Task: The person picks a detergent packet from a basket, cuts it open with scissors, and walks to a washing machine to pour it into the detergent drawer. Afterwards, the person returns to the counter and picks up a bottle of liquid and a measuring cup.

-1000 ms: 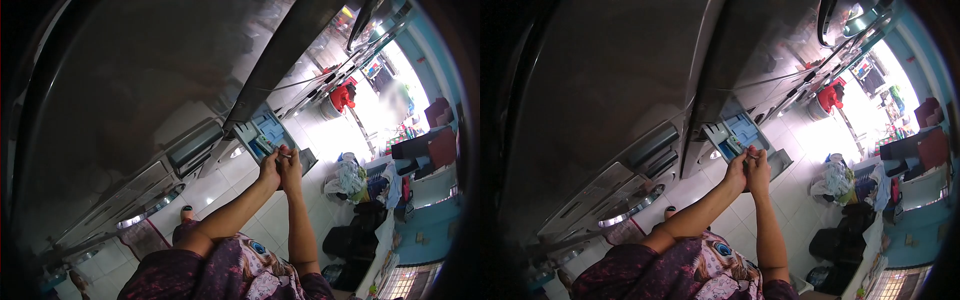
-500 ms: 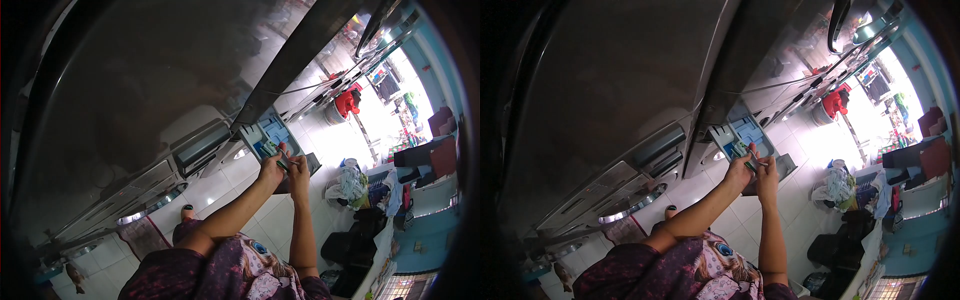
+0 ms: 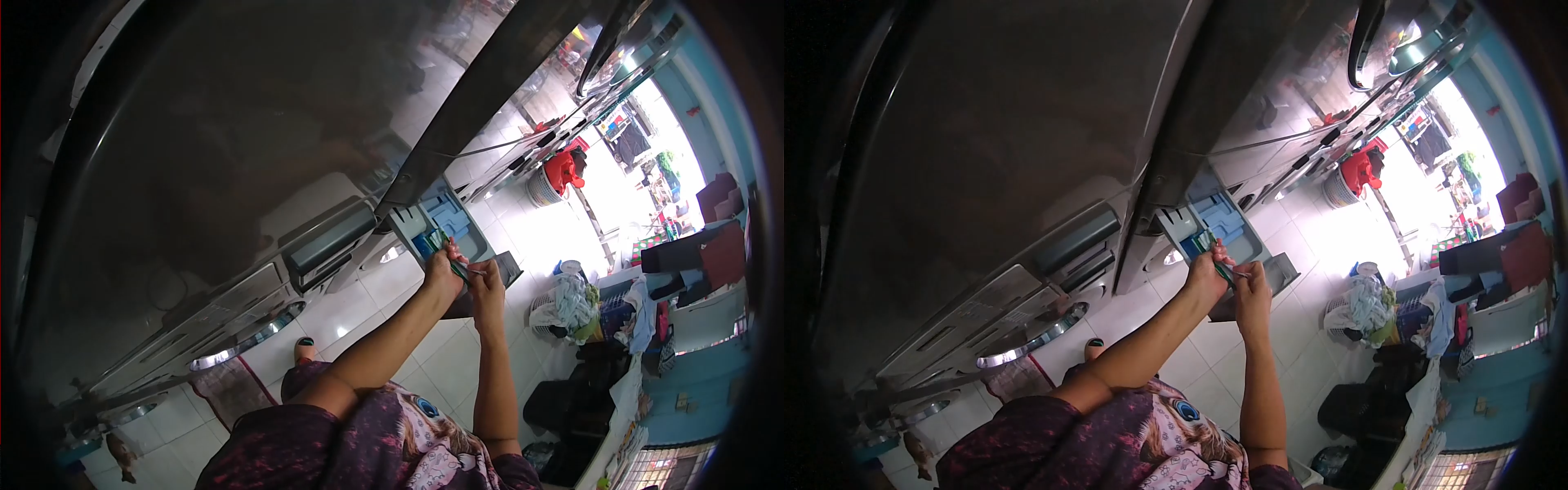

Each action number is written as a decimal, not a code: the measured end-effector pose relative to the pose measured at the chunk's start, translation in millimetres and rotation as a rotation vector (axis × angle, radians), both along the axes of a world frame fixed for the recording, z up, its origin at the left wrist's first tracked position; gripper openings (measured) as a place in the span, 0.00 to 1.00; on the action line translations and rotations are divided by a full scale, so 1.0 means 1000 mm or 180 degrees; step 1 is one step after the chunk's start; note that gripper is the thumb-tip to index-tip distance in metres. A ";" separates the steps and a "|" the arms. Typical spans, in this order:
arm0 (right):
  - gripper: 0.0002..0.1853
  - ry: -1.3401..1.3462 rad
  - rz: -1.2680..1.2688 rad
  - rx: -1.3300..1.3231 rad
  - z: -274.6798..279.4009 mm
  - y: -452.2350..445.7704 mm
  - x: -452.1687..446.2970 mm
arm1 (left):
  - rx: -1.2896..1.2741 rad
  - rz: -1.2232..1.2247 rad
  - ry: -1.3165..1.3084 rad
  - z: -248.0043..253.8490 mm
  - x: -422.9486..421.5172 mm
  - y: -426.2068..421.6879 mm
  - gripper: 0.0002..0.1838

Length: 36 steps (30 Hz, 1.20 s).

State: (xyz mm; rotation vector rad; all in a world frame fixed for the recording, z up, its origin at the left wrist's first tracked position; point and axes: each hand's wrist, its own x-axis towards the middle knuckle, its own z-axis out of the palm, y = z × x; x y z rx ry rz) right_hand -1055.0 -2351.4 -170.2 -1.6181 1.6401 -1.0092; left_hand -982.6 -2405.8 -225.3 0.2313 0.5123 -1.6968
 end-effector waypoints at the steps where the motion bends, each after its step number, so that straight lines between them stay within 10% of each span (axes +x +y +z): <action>1: 0.04 0.0040 -0.0035 -0.0007 0.000 0.001 0.001 | 0.0130 -0.0057 0.0120 0.002 0.001 0.000 0.07; 36: 0.16 0.0279 -0.0060 0.0408 0.024 -0.008 -0.003 | -0.0499 -0.0401 -0.0619 0.011 0.006 0.021 0.08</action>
